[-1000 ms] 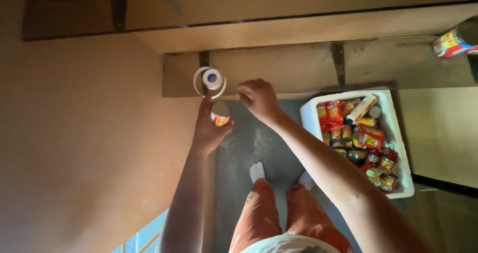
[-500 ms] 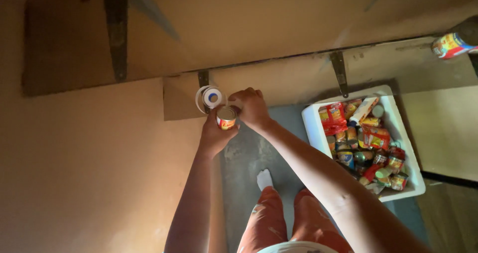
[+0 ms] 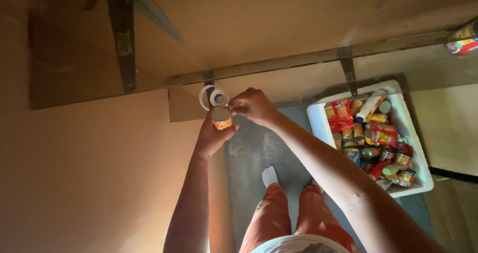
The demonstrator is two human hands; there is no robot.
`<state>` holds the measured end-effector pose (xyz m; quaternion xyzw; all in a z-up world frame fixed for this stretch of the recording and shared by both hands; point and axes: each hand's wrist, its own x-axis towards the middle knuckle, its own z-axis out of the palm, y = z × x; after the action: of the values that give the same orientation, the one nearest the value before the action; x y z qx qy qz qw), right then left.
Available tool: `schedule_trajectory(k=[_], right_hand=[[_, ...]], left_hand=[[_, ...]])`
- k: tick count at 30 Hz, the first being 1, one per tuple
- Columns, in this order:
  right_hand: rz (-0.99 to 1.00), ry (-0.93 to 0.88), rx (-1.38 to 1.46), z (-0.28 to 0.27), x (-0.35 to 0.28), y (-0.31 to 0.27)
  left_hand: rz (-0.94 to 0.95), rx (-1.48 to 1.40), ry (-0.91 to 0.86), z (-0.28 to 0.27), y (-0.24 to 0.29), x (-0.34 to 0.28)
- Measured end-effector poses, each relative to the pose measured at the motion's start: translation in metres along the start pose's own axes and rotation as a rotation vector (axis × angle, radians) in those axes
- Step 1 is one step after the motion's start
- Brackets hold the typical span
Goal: Labeling and organizing canned food and sauce bottles on a shelf.
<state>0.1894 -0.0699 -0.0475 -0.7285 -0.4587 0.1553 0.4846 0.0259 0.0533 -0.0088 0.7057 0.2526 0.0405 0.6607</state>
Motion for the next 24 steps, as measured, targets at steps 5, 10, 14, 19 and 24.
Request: schedule_trajectory(k=[5,10,14,19,24], right_hand=[[0.038,-0.121,0.164,-0.008,0.000,-0.003],[0.082,-0.168,0.224,-0.017,-0.001,-0.006],[0.176,-0.178,0.253,-0.015,-0.005,-0.002],[0.309,-0.105,0.241,-0.022,-0.009,-0.008],[0.394,0.025,0.641,-0.033,-0.034,-0.014]], left_hand=[[0.015,-0.057,-0.037,-0.007,0.005,0.006],[-0.065,-0.135,-0.069,-0.011,0.017,0.002],[-0.053,-0.128,-0.088,-0.011,0.013,0.000],[-0.048,-0.119,-0.074,-0.009,0.011,-0.005],[-0.045,-0.178,-0.018,0.000,0.021,-0.022]])
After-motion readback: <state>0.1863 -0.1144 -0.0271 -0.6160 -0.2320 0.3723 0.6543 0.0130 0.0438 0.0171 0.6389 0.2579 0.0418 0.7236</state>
